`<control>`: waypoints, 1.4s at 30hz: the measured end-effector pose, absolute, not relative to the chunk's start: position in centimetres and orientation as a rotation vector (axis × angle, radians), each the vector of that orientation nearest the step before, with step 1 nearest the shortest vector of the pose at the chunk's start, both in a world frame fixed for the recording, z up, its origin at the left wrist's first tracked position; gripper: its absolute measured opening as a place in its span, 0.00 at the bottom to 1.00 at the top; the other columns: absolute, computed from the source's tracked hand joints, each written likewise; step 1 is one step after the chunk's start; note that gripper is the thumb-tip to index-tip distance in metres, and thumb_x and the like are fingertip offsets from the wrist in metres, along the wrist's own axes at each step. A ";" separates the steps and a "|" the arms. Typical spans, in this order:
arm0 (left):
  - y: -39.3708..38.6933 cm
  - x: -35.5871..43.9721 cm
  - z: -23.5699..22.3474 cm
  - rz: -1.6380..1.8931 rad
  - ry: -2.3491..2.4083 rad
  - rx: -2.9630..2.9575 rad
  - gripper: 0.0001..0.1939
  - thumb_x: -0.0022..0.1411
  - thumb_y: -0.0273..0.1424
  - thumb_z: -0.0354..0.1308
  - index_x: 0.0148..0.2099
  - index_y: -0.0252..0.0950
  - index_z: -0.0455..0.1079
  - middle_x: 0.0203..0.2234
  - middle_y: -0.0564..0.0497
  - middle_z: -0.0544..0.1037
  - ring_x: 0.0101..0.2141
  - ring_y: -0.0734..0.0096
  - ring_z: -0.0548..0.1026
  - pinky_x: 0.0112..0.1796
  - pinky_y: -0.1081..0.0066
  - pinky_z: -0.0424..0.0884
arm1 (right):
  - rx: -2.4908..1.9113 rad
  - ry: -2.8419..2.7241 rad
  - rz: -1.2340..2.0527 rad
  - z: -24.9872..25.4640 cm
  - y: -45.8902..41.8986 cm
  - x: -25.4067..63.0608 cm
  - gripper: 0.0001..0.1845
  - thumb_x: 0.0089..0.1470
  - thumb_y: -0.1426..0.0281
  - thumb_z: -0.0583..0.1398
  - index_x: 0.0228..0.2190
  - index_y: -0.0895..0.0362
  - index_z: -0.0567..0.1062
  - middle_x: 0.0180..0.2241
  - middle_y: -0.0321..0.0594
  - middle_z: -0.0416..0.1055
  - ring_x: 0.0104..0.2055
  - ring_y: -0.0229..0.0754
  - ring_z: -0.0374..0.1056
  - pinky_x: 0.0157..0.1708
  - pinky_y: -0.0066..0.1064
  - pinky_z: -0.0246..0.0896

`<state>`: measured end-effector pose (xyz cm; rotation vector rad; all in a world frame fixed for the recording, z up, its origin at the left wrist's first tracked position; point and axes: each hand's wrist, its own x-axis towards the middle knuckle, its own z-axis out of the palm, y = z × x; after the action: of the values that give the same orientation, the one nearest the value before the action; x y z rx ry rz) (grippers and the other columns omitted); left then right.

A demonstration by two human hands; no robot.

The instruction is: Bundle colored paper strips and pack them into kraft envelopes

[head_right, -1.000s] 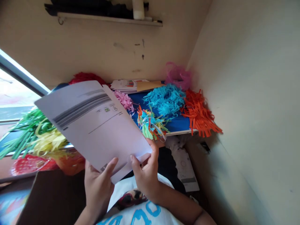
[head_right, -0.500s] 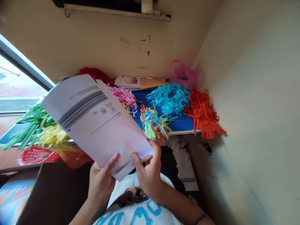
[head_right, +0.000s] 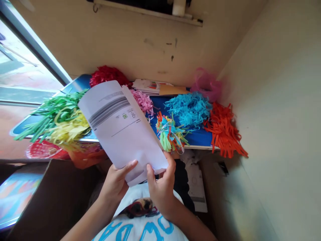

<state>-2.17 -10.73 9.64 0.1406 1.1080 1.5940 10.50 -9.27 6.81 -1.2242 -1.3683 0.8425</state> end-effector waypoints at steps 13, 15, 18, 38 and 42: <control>-11.1 -2.1 8.5 1.632 1.120 0.161 0.28 0.41 0.30 0.75 0.46 0.30 0.77 0.36 0.42 0.84 0.33 0.60 0.81 0.37 0.65 0.79 | -1.200 -1.335 0.930 6.0 -8.4 11.3 0.35 0.50 0.62 0.68 0.55 0.56 0.62 0.49 0.53 0.72 0.43 0.51 0.76 0.41 0.41 0.75; -11.4 -1.9 8.1 1.646 1.143 0.200 0.26 0.42 0.31 0.75 0.46 0.30 0.77 0.36 0.43 0.84 0.34 0.61 0.81 0.37 0.65 0.79 | -1.215 -1.339 0.887 6.0 -8.3 11.3 0.33 0.49 0.61 0.68 0.53 0.56 0.64 0.47 0.53 0.73 0.42 0.51 0.76 0.40 0.41 0.75; -11.8 -1.5 7.6 1.681 1.219 0.297 0.20 0.45 0.32 0.73 0.42 0.31 0.79 0.36 0.44 0.84 0.37 0.60 0.81 0.40 0.64 0.78 | -1.246 -1.307 0.760 5.6 -8.3 11.1 0.31 0.49 0.59 0.68 0.50 0.57 0.65 0.46 0.54 0.73 0.42 0.50 0.76 0.39 0.41 0.75; -12.6 -3.9 8.7 1.624 1.356 0.602 0.32 0.41 0.33 0.74 0.49 0.37 0.68 0.37 0.46 0.82 0.37 0.59 0.81 0.39 0.65 0.77 | -1.232 -1.333 1.052 8.4 -6.7 12.1 0.25 0.52 0.58 0.65 0.47 0.60 0.71 0.35 0.47 0.80 0.30 0.49 0.78 0.28 0.35 0.76; -12.4 -1.0 7.5 1.703 1.096 0.388 0.30 0.42 0.41 0.74 0.47 0.36 0.73 0.40 0.43 0.82 0.43 0.56 0.80 0.46 0.62 0.75 | -1.234 -1.203 0.914 7.7 -6.7 10.9 0.21 0.51 0.58 0.66 0.43 0.58 0.73 0.33 0.45 0.81 0.32 0.49 0.78 0.30 0.35 0.76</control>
<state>-1.01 -12.41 7.51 0.3881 1.0957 1.7033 10.91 -6.71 7.70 -1.2339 -1.2028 0.9137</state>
